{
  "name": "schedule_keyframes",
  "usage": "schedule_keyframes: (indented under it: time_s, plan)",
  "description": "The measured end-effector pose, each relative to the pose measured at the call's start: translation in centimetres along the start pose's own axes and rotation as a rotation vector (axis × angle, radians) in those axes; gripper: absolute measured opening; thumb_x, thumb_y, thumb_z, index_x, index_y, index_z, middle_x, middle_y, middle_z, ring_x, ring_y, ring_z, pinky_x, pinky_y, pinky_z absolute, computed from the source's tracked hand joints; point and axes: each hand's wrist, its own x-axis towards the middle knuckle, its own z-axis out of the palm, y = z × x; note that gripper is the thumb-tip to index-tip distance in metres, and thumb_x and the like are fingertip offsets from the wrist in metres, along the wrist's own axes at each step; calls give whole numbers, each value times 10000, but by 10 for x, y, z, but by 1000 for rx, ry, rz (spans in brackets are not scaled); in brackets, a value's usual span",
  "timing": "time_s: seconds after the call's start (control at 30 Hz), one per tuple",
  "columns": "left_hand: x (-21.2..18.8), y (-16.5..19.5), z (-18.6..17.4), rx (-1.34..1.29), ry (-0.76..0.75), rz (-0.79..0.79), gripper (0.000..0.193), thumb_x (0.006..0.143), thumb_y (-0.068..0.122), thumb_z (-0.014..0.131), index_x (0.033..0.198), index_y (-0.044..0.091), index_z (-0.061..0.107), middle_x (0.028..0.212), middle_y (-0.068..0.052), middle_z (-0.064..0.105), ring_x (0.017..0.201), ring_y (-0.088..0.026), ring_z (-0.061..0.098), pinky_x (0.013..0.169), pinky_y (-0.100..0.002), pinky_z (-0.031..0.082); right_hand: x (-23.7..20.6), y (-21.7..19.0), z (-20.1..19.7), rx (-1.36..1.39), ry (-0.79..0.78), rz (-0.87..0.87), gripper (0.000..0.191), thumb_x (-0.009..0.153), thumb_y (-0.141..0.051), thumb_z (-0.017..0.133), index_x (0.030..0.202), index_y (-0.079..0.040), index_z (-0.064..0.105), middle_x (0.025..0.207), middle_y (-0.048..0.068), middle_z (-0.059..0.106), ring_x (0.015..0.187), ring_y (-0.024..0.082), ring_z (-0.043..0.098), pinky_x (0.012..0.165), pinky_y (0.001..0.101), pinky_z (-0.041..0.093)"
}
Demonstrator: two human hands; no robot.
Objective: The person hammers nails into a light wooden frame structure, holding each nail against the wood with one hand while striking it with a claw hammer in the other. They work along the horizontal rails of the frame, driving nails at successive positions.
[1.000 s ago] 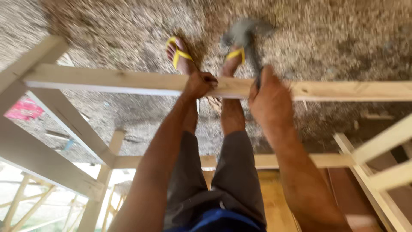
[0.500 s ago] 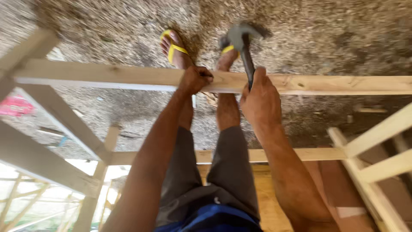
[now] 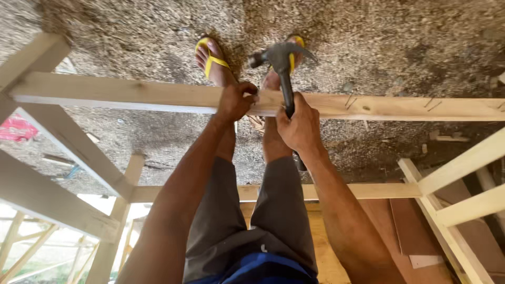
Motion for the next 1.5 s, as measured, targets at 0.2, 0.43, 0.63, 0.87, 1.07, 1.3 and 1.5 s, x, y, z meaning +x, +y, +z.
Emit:
schedule_keyframes:
  time_s: [0.2, 0.43, 0.63, 0.87, 1.07, 1.3, 1.5]
  plan:
    - [-26, 55, -28, -112, -56, -18, 917, 824, -21, 765, 1599, 120, 297, 1135, -146, 770, 990, -281, 765, 818, -371, 615, 14, -25, 15, 478, -134, 30, 237, 935, -116, 694, 1140, 3, 681, 695, 95, 642, 559, 187, 624, 501, 342, 484]
    - [-41, 96, -42, -83, -203, 4, 910, 855, -54, 696, 1610, 111, 217, 1111, -205, 753, 1024, -323, 764, 845, -398, 627, 19, -25, 31, 435, -236, 48, 157, 920, -105, 684, 1022, 14, 695, 766, 44, 704, 612, 106, 655, 542, 260, 543]
    - [-33, 106, -42, -109, -226, 15, 771, 861, 30, 762, 1530, 125, 390, 1096, -194, 767, 1005, -320, 776, 858, -416, 618, 22, -15, 32, 350, -149, 24, 139, 917, -110, 695, 999, 2, 694, 735, 53, 683, 593, 119, 625, 533, 278, 517]
    - [-14, 99, -44, -124, -260, -9, 540, 860, 60, 774, 1374, 89, 613, 1111, -147, 776, 1005, -234, 760, 880, -355, 608, 34, -20, 9, 567, -86, 181, 140, 936, -134, 652, 989, -7, 629, 623, 26, 571, 424, 101, 531, 344, 273, 441]
    - [-21, 71, -23, -705, -90, -75, 307, 950, 4, 739, 1256, 14, 721, 1058, -77, 765, 850, -73, 656, 732, -248, 553, 40, -16, 6, 1122, -103, 395, 150, 936, -101, 662, 990, -12, 554, 651, -14, 513, 450, 71, 469, 359, 254, 399]
    - [-14, 73, -6, -867, 53, -111, 169, 998, 7, 712, 1158, 28, 761, 795, -2, 645, 548, -14, 434, 456, -188, 324, 53, 8, 30, 1661, -313, 574, 116, 950, -98, 618, 1020, -28, 557, 683, -27, 507, 491, 44, 478, 393, 215, 382]
    - [-8, 77, -11, -702, 7, 142, 146, 1008, -12, 659, 1131, 26, 727, 1052, -38, 743, 988, -123, 681, 904, -282, 570, 58, 38, 44, 1855, -424, 716, 84, 976, -62, 617, 1005, -11, 556, 688, -22, 516, 489, 37, 479, 383, 182, 388]
